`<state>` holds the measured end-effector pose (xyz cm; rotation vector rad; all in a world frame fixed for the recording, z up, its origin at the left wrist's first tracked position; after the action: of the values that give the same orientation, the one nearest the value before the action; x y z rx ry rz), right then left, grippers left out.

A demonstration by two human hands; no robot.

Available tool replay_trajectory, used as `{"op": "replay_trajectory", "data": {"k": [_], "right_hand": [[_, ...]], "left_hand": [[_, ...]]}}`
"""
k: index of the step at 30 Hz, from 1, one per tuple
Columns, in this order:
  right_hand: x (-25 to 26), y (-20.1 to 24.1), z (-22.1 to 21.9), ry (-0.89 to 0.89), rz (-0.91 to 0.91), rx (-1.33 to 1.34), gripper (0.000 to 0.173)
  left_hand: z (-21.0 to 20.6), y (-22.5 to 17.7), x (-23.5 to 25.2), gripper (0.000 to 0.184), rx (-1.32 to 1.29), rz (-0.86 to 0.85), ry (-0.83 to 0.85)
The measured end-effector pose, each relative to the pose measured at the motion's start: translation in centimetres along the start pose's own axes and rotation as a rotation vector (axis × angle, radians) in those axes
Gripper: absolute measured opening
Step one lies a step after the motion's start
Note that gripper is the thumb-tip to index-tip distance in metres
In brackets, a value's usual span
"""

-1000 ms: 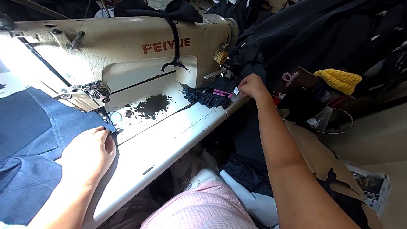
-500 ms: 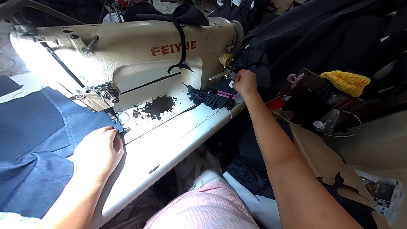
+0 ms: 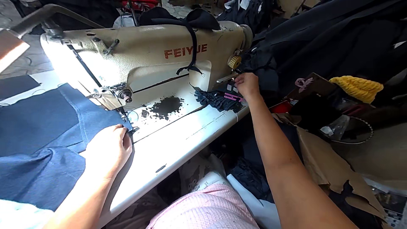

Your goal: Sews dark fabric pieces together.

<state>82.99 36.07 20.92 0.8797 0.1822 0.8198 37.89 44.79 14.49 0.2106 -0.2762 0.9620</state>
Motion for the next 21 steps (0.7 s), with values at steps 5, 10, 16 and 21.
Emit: {"op": "replay_trajectory", "data": {"k": [5, 10, 16, 21], "right_hand": [[0.7, -1.0, 0.0, 0.005, -0.032, -0.131, 0.021], [0.7, -0.8, -1.3, 0.072, -0.063, -0.286, 0.028], [0.9, -1.0, -1.0, 0.075, -0.098, -0.378, 0.022], [0.3, -1.1, 1.2, -0.02, -0.051, -0.054, 0.019]], "left_hand": [[0.4, -0.2, 0.0, 0.027, -0.026, 0.019, 0.022], [-0.2, 0.0, 0.0, 0.024, 0.003, -0.001, -0.012], [0.1, -0.1, 0.0, 0.026, -0.007, 0.04, 0.058], [0.2, -0.1, 0.1, 0.024, -0.018, 0.042, 0.069]]}}
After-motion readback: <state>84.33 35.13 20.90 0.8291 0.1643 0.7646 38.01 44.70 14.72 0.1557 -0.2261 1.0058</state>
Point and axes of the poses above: each hand's wrist, its own x-axis towards the middle knuckle, its own z-axis out of the back of the hand, y = z × x, the point moved 5 cm from there along x, towards the middle knuckle, and after that the axes turned 13 degrees about x, right-handed, at the moved point
